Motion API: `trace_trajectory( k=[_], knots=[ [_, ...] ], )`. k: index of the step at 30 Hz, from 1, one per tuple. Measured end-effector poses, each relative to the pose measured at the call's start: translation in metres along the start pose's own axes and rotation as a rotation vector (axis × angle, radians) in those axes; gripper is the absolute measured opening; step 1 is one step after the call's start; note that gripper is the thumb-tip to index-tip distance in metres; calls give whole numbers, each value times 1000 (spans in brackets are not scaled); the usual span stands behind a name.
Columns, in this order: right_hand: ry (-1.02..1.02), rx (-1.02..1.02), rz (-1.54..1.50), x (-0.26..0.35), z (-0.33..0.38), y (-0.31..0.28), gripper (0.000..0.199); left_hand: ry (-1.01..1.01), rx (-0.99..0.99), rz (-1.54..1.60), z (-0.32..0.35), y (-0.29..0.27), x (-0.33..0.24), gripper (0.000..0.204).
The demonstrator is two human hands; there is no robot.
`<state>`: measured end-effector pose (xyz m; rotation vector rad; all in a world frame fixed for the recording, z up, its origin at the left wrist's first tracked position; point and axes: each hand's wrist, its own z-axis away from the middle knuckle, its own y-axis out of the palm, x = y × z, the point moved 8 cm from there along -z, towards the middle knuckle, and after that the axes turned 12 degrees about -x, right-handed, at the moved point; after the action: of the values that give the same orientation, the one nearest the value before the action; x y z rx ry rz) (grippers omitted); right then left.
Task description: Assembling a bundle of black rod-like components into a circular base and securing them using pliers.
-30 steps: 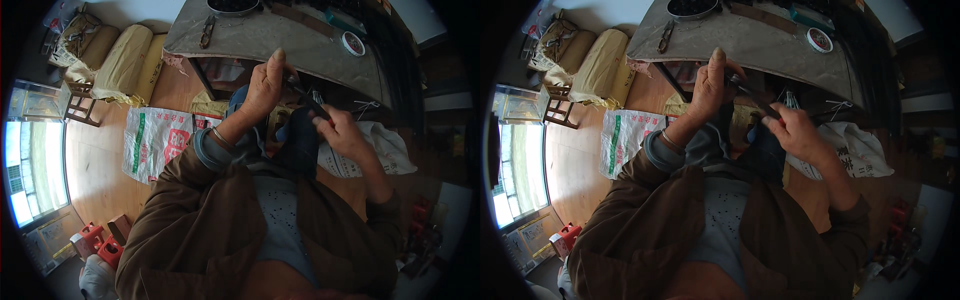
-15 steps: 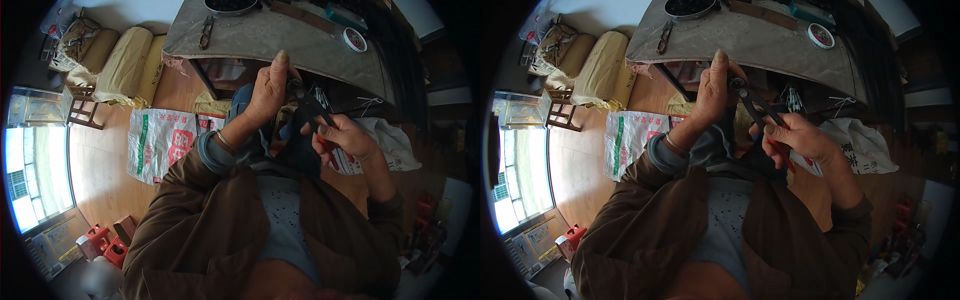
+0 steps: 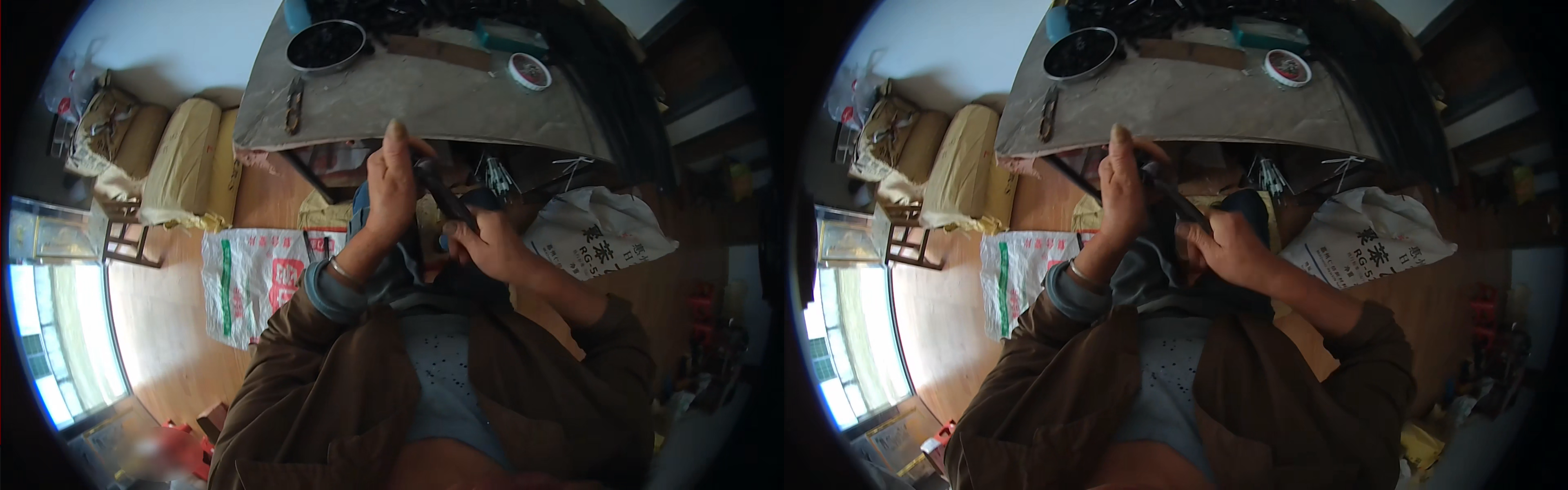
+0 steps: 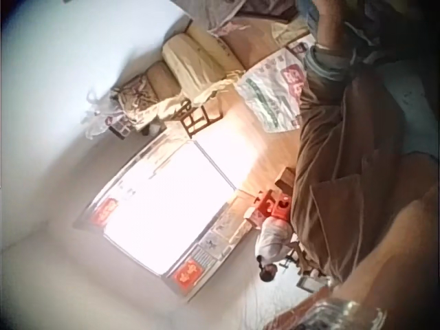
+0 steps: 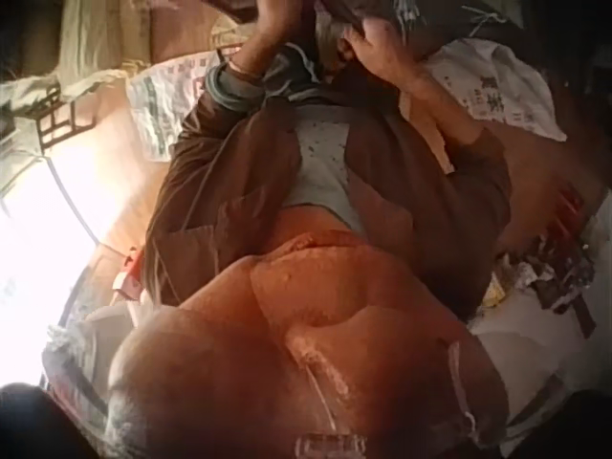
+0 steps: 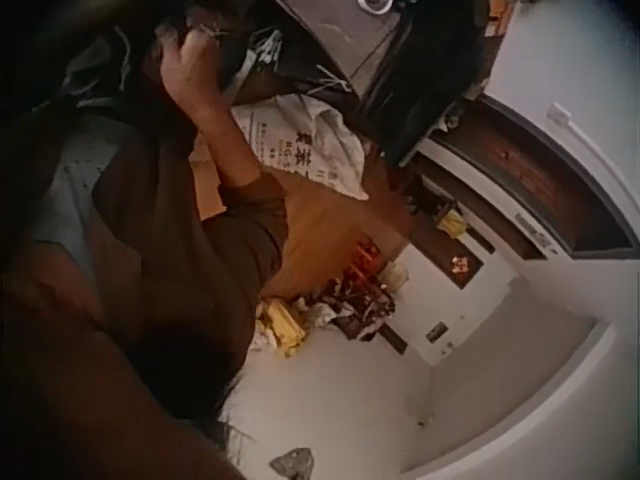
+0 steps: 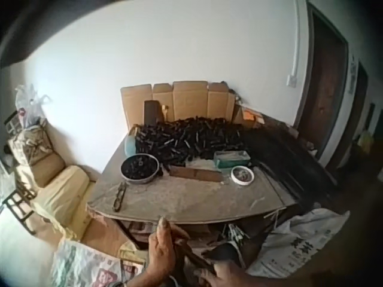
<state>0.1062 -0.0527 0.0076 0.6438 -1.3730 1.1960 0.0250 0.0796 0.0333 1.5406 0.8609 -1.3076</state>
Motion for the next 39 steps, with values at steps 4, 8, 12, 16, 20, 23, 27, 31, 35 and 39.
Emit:
trace_trajectory(
  k=[4, 8, 12, 16, 20, 23, 27, 31, 35, 39],
  knots=[
    [-561, -553, 719, 37, -36, -83, 27, -88, -7, 64, -2, -5, 10, 67],
    [-450, -704, 1038, 18, -90, -162, 34, -127, 59, 93, 1, 5, 14, 67],
    [-461, -746, 1035, 4, -109, -185, 33, -148, 60, 110, -4, 3, 18, 66],
    [-354, -722, 1087, -2, -115, -183, 43, -188, 50, 144, -10, 4, 25, 64],
    [-311, -677, 1114, -6, -118, -183, 48, -223, 55, 111, -9, 10, 29, 64],
    [-309, -671, 1116, -6, -117, -184, 47, -222, 59, 110, -10, 12, 32, 64],
    [-335, -684, 1097, -2, -113, -181, 44, -227, 62, 116, -10, 13, 31, 64],
    [-507, -644, 1030, 7, -90, -158, 35, -236, 77, 128, -10, 14, 33, 63],
    [-761, -598, 954, 23, -76, -139, 29, -230, 105, 124, -8, 19, 35, 63],
    [-897, -560, 905, 32, -68, -130, 25, -208, 104, 96, -5, 22, 31, 63]
  ],
)
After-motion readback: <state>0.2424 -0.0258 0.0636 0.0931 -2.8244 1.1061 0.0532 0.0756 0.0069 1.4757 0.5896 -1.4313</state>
